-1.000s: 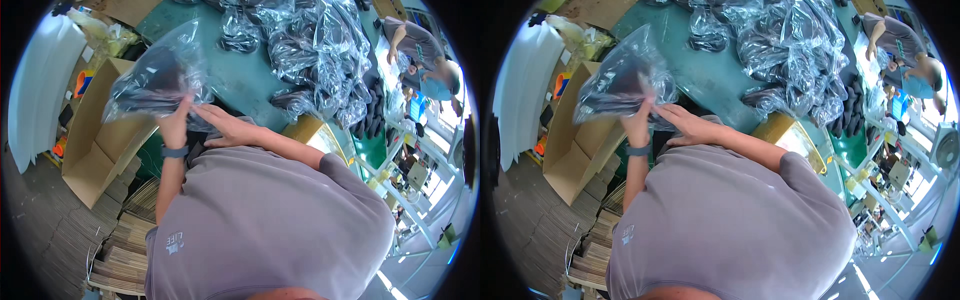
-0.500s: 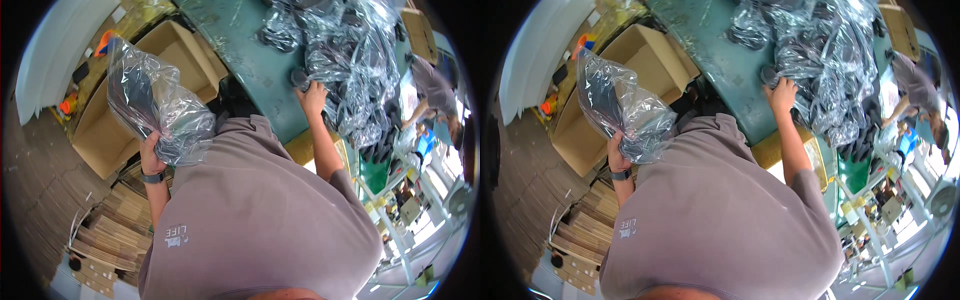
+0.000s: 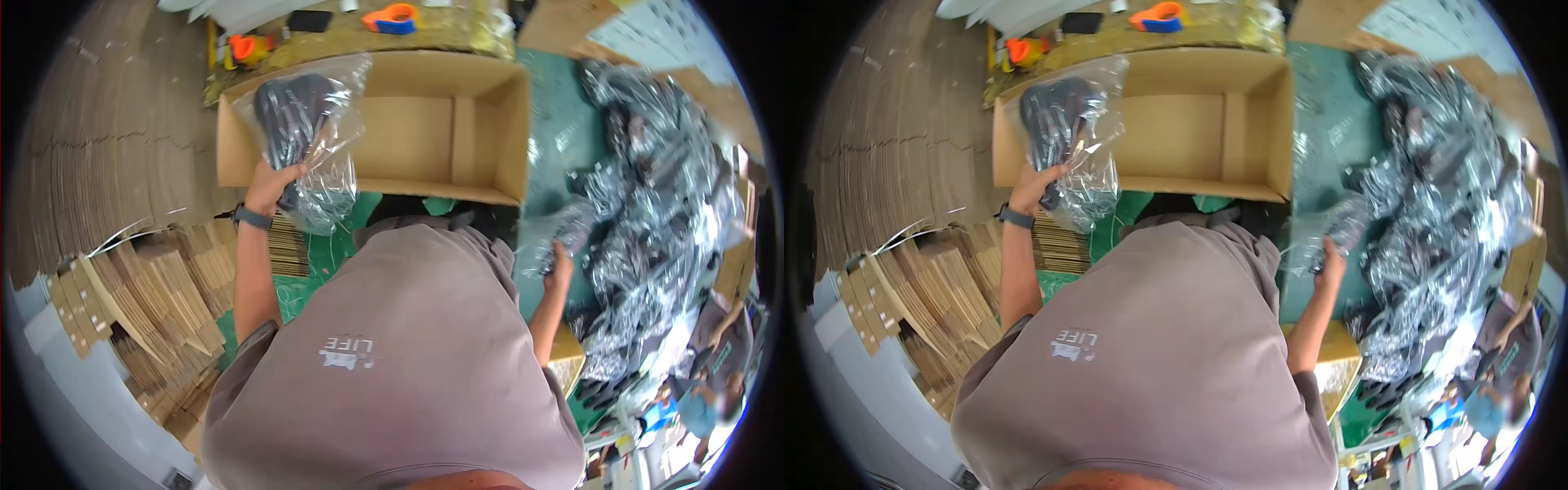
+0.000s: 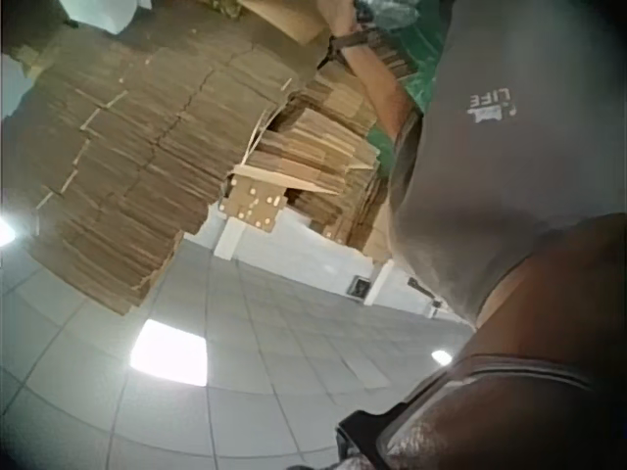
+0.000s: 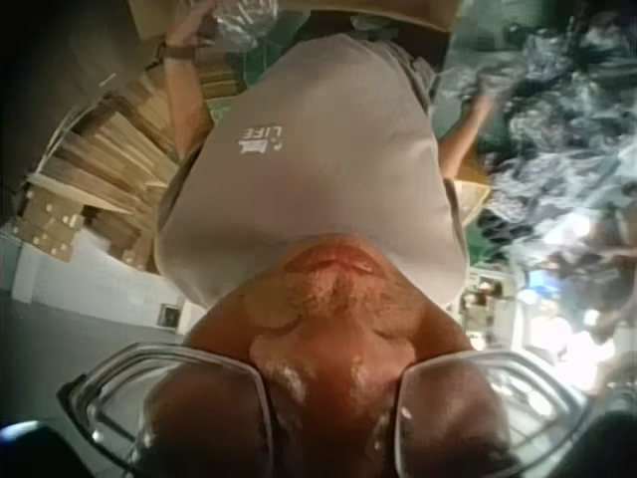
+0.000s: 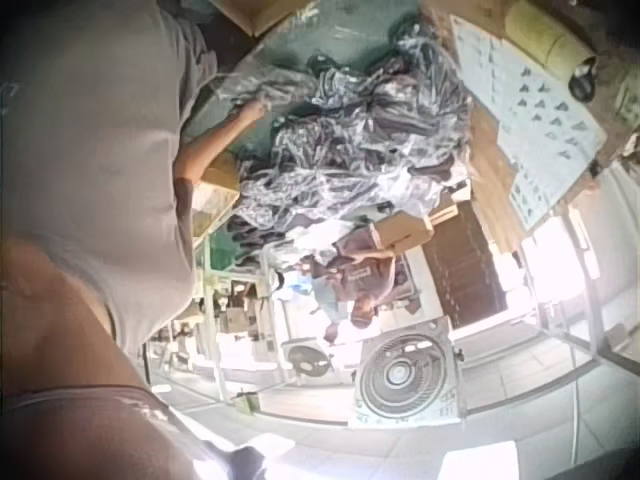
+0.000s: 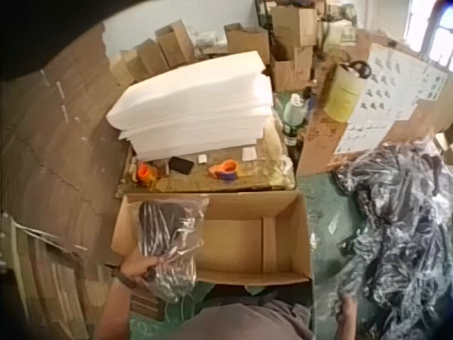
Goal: Packing plastic-wrapped items into cardboard boxes and sealing them with a tape dispenser.
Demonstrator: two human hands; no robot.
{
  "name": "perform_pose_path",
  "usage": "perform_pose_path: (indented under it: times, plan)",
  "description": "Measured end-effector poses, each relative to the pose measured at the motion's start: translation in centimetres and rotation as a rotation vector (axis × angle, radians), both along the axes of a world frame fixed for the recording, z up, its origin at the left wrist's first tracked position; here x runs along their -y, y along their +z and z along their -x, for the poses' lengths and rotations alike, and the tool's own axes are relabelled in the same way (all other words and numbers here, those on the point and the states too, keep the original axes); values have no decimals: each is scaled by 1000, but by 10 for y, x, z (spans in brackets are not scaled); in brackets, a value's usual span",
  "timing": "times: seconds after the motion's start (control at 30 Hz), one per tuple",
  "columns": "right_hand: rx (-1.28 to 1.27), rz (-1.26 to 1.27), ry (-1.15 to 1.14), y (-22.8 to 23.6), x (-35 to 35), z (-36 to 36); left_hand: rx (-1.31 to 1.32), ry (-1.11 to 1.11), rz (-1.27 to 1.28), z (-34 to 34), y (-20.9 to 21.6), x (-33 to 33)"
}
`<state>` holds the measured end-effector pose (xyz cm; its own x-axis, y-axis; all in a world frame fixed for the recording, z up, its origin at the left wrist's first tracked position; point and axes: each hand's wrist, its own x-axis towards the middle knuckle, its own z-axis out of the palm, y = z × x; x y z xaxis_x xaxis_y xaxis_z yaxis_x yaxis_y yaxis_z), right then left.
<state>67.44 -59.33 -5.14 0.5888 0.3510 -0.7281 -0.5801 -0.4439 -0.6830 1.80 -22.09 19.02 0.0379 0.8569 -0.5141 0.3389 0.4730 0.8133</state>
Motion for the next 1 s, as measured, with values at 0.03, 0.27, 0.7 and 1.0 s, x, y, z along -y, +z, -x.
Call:
perform_pose_path:
  times: [0.03, 0.27, 0.7, 1.0]
  plan:
    - [-135, -153, -120, 57, -44, 30, -65, -76, -58, 35, -13, -19]
    - [839, 52, 1199, 290, -320, 215, -365, -158, 506, 195, -206, -150]
    - [1435, -260, 2009, -74, -530, 580, -321, -297, -61, 197, -393, -155]
    - [1171, -561, 1030, 135, -403, 341, -838, -439, -305, 236, -326, -123]
